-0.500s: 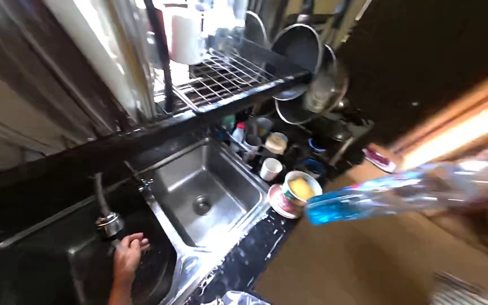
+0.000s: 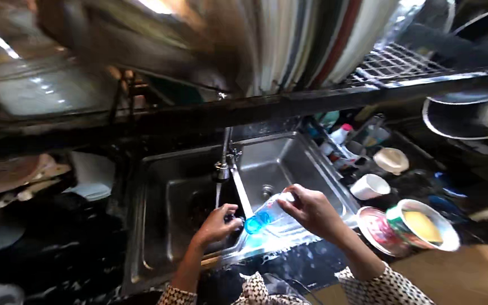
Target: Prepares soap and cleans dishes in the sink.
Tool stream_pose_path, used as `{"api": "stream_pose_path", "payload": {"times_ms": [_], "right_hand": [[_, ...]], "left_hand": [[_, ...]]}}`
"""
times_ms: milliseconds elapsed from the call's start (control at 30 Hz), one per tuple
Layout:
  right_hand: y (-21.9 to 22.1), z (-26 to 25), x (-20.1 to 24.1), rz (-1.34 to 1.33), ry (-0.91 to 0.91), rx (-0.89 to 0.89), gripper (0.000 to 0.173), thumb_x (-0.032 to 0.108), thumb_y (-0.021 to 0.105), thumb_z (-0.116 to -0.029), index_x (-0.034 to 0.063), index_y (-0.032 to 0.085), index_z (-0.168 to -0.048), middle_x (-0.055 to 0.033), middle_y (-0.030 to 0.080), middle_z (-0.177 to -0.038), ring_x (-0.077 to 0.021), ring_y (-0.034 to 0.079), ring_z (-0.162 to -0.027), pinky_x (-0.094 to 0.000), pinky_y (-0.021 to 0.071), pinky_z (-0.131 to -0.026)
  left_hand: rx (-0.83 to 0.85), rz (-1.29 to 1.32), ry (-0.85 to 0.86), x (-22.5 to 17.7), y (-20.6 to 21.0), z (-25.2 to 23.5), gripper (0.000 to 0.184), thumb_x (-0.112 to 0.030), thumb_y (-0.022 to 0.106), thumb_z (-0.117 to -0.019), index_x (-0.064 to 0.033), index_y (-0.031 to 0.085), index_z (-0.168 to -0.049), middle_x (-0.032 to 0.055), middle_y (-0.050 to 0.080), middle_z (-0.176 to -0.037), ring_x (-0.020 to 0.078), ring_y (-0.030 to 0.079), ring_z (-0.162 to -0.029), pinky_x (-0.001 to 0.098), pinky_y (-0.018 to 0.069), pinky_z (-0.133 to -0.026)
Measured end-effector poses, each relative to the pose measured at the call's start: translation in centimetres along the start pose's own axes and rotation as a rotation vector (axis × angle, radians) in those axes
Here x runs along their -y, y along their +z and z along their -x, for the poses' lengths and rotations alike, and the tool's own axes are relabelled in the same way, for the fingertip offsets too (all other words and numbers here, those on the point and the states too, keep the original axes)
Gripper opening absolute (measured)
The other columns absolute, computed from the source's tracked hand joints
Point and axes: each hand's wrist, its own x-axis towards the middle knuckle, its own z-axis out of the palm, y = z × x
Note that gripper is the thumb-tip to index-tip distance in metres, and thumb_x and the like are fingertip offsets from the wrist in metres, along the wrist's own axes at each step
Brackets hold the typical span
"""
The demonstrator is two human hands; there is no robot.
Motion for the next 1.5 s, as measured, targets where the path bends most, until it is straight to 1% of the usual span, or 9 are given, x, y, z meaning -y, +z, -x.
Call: {"api": "stream_pose_path", "payload": {"times_ms": [167, 467, 733, 867, 1000, 1100, 1200, 1300, 1500], "right_hand": [[5.2, -2.7, 3.1, -0.046, -0.148, 0.015, 0.037, 0.034, 0.063, -0.0973, -0.0018, 0.069, -0.105, -0.0126, 0.068, -0.075, -0.0244, 0.066, -0.063, -0.043, 0.0565, -0.061], [12.0, -4.1, 3.4, -0.062, -0.238, -0.225, 0.036, 0.024, 0.048, -0.1013, 0.001, 0.068, -0.083, -0.0084, 0.061, -0.06, -0.02, 0.063, -0.051, -0.0353, 0.052, -0.047], [14.4, -7.8, 1.8, -1.228, 0.588, 0.253, 0.044, 0.022, 0.024, -0.1135, -0.003, 0.059, -0.123, -0.0036, 0.067, -0.075, -0.0115, 0.065, -0.06, -0.029, 0.0585, -0.059], [15.5, -8.2, 1.1, -1.166, 0.598, 0.289, 0.045, 0.028, 0.024, -0.1138, -0.0011, 0.054, -0.131, -0.0031, 0.066, -0.073, -0.0107, 0.063, -0.058, -0.0277, 0.0559, -0.056], [15.9, -7.2, 0.4, -0.854, 0.387, 0.268, 0.04, 0.029, 0.051, -0.1041, -0.0007, 0.056, -0.131, -0.0047, 0.062, -0.088, -0.0084, 0.056, -0.067, -0.0277, 0.0504, -0.063], [16.4, -6.3, 0.5, -0.947, 0.457, 0.207, 0.032, 0.024, 0.052, -0.1051, -0.0004, 0.056, -0.125, 0.0015, 0.055, -0.076, -0.0037, 0.052, -0.055, -0.0216, 0.0489, -0.053], [16.7, -5.8, 0.0, -0.886, 0.468, 0.121, 0.047, 0.028, 0.053, -0.1044, -0.0043, 0.052, -0.139, -0.0126, 0.066, -0.113, -0.0106, 0.064, -0.089, -0.0284, 0.0552, -0.08], [16.8, -5.6, -0.3, -0.766, 0.326, 0.166, 0.062, 0.029, 0.047, -0.105, -0.0082, 0.035, -0.153, -0.0252, 0.039, -0.158, -0.0265, 0.039, -0.147, -0.0369, 0.0323, -0.121], [15.6, -5.7, 0.5, -0.383, 0.128, 0.16, 0.052, 0.023, 0.046, -0.1067, -0.0086, 0.045, -0.148, -0.0247, 0.049, -0.151, -0.0325, 0.048, -0.142, -0.0416, 0.036, -0.12]], "left_hand": [[-0.236, -0.124, 0.074, -0.5, 2.0, 1.1, 0.094, -0.043, 0.087, -0.0767, -0.0018, 0.046, -0.151, 0.0165, 0.058, -0.144, 0.0327, 0.052, -0.136, 0.0574, 0.0328, -0.118], [-0.437, -0.26, 0.086, 3.6, 1.8, 2.3, 0.065, -0.042, 0.082, -0.0795, -0.0018, 0.068, -0.128, 0.014, 0.073, -0.118, 0.0314, 0.068, -0.113, 0.0605, 0.0363, -0.114], [-0.379, -0.182, -0.107, 7.2, -0.1, 0.2, 0.069, -0.042, 0.081, -0.0815, -0.0007, 0.063, -0.133, 0.0146, 0.073, -0.118, 0.0293, 0.067, -0.117, 0.0565, 0.0406, -0.113], [-0.365, -0.158, -0.163, 8.1, -0.5, -0.6, 0.071, -0.042, 0.082, -0.081, -0.0021, 0.061, -0.136, 0.0144, 0.073, -0.119, 0.028, 0.067, -0.117, 0.0548, 0.0413, -0.113], [-0.316, -0.208, -0.185, 7.5, -0.5, -0.3, 0.071, -0.043, 0.081, -0.0814, -0.0018, 0.062, -0.135, 0.0154, 0.072, -0.119, 0.0297, 0.066, -0.117, 0.0554, 0.0385, -0.115], [-0.24, -0.259, -0.222, 6.4, -0.7, 0.1, 0.068, -0.044, 0.08, -0.0834, -0.004, 0.061, -0.136, 0.0139, 0.072, -0.12, 0.0293, 0.065, -0.119, 0.0563, 0.0359, -0.116], [-0.146, -0.303, -0.246, 5.7, -1.1, 0.0, 0.064, -0.044, 0.078, -0.0852, -0.0042, 0.062, -0.133, 0.0146, 0.072, -0.118, 0.0302, 0.066, -0.116, 0.0564, 0.0373, -0.114], [-0.037, -0.361, -0.254, 4.8, -1.0, -0.1, 0.063, -0.045, 0.076, -0.0866, -0.0034, 0.062, -0.131, 0.0161, 0.072, -0.115, 0.0315, 0.066, -0.114, 0.0576, 0.0367, -0.113], [-0.026, -0.417, -0.189, 4.1, -0.8, -0.5, 0.063, -0.046, 0.076, -0.0859, -0.0002, 0.062, -0.128, 0.019, 0.072, -0.109, 0.0355, 0.068, -0.109, 0.0605, 0.0419, -0.105]]}}
